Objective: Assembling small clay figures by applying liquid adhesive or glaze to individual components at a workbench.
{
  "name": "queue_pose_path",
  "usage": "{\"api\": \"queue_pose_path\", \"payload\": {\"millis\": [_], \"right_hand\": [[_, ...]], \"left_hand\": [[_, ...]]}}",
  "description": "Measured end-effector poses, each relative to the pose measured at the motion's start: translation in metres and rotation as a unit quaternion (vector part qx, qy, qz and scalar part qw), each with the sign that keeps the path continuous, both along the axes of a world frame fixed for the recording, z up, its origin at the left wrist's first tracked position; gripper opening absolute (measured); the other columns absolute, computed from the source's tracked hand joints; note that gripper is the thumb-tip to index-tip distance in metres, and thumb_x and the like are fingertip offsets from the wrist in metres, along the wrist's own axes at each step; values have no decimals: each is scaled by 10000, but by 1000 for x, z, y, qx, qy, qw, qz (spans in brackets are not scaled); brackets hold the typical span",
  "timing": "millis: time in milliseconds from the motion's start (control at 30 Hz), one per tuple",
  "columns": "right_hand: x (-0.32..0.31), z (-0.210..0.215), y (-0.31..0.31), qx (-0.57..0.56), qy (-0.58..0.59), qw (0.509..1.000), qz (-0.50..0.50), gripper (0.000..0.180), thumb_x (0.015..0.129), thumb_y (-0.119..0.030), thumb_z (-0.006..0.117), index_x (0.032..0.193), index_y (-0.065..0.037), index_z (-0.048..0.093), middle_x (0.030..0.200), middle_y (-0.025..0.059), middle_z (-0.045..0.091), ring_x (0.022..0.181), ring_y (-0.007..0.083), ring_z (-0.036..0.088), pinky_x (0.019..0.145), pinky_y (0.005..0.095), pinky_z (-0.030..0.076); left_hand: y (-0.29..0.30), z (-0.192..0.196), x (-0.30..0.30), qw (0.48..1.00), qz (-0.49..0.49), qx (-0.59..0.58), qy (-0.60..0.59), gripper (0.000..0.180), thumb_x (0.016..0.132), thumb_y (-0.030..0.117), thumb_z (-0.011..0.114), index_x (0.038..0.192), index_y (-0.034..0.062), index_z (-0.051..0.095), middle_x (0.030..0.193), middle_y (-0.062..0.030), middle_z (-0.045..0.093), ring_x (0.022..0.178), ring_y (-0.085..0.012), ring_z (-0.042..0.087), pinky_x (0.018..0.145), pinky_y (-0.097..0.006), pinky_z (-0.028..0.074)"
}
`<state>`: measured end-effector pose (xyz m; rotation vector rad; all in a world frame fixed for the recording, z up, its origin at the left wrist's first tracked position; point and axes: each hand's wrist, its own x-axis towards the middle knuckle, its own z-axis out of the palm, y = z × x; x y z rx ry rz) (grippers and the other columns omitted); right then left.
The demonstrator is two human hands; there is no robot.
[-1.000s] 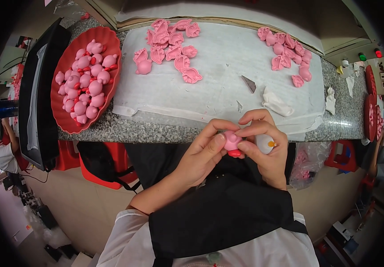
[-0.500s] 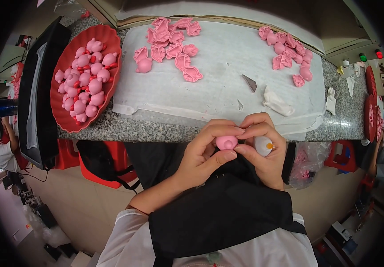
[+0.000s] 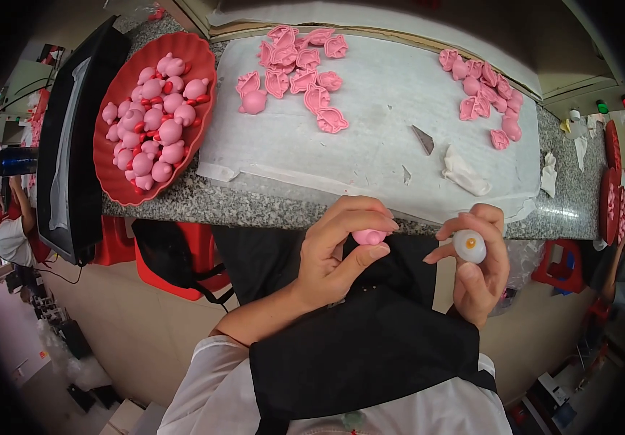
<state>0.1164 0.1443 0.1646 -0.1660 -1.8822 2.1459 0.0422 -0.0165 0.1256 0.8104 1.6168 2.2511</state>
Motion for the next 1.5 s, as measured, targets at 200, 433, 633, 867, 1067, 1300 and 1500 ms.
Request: {"api": "queue_pose_path", "payload": {"millis": [200, 433, 633, 867, 1067, 1300, 1500], "right_hand": [[7, 8, -1, -124, 111, 979, -121, 376, 642, -138, 648, 891, -25, 390, 910, 86, 378, 746, 136, 451, 514, 206, 475], [11, 9, -6, -169, 160, 962, -144, 419, 622, -168, 703, 869, -91, 374, 894, 51, 376, 690, 98, 373, 556, 162, 419], [9, 9, -13, -131, 148, 970, -138, 400, 637, -154, 691, 859, -74, 368, 898, 48, 359, 710, 96, 361, 579, 170, 437], [15, 8, -17, 15, 148, 979, -142, 438, 598, -231, 727, 842, -123, 380, 867, 14, 398, 700, 86, 355, 571, 162, 413], [14, 5, -15, 39, 244, 966, -83, 474, 535, -104, 760, 862, -95, 417, 857, 74, 459, 565, 118, 435, 474, 198, 433], [8, 7, -18, 147, 286, 947, -17, 432, 621, -201, 711, 880, -63, 395, 841, 81, 430, 542, 119, 406, 393, 190, 378], [7, 7, -19, 169, 311, 935, 15, 464, 558, -126, 748, 879, -61, 419, 850, 98, 443, 540, 133, 420, 424, 207, 418]], "left_hand": [[-3, 1, -3, 985, 23, -68, 158, 265, 714, 50, 580, 951, -12, 479, 959, -155, 462, 806, -185, 494, 704, -270, 408], [-1, 4, 4, 988, 37, -86, 124, 371, 678, 26, 619, 1002, -2, 440, 952, -137, 456, 823, -183, 506, 687, -277, 443], [0, 5, 4, 1000, -7, -2, 24, 314, 692, 35, 611, 962, 9, 452, 996, -156, 425, 804, -189, 522, 630, -267, 485], [4, 7, 7, 999, -7, 19, -25, 347, 738, 8, 530, 1037, 4, 355, 1007, -185, 404, 699, -174, 534, 599, -255, 457], [2, 6, 5, 1000, 1, 5, 8, 333, 736, 38, 554, 1009, 0, 366, 971, -184, 417, 622, -156, 533, 537, -231, 421], [2, 5, 5, 999, 14, 2, 41, 311, 738, 107, 581, 962, 14, 386, 944, -180, 429, 560, -150, 522, 515, -217, 411], [0, 3, 5, 995, 23, -15, 91, 306, 751, 139, 572, 959, 34, 375, 948, -178, 423, 540, -146, 507, 493, -214, 403]]}}
